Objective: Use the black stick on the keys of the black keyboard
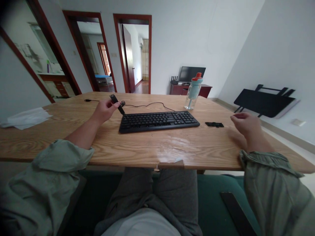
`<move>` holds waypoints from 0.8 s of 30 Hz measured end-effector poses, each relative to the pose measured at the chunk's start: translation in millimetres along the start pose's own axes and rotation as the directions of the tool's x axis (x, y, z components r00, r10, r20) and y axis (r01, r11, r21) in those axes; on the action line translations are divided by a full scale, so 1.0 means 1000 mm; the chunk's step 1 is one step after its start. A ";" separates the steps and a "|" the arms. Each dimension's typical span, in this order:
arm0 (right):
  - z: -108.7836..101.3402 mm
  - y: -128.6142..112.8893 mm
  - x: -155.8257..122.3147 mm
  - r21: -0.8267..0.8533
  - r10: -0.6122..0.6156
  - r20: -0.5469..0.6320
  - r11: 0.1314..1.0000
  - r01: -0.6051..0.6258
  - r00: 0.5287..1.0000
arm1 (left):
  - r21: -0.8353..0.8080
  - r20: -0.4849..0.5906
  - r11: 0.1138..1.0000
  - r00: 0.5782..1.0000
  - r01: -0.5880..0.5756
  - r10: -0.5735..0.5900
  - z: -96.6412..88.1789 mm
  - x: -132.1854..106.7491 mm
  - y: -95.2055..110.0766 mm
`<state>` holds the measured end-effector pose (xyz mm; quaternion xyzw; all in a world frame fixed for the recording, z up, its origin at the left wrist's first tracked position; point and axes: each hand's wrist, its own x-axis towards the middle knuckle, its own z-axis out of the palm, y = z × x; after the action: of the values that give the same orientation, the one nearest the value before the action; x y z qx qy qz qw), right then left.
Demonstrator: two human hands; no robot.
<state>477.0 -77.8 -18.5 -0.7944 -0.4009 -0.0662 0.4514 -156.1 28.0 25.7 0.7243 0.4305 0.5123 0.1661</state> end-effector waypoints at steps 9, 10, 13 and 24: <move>-0.021 0.015 -0.013 -0.085 0.098 0.292 0.994 -0.076 0.951 | 0.095 -0.051 0.994 0.997 -0.044 0.050 0.003 0.000 0.004; -0.021 0.012 -0.015 -0.102 0.099 0.306 0.992 -0.071 0.947 | 0.101 -0.051 0.994 0.997 -0.049 0.054 0.003 0.000 0.003; -0.022 0.009 -0.016 -0.153 0.099 0.347 0.987 -0.048 0.933 | 0.128 -0.045 0.990 0.997 -0.055 0.062 0.003 0.000 0.003; -0.021 0.006 -0.024 -0.162 0.052 0.394 0.987 0.014 0.918 | 0.160 -0.033 0.984 0.996 -0.075 0.081 0.005 0.000 0.005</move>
<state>470.7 -109.6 -21.4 -0.8292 -0.4695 0.0684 0.2955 -149.6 26.2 27.3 0.7413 0.4443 0.4968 0.0793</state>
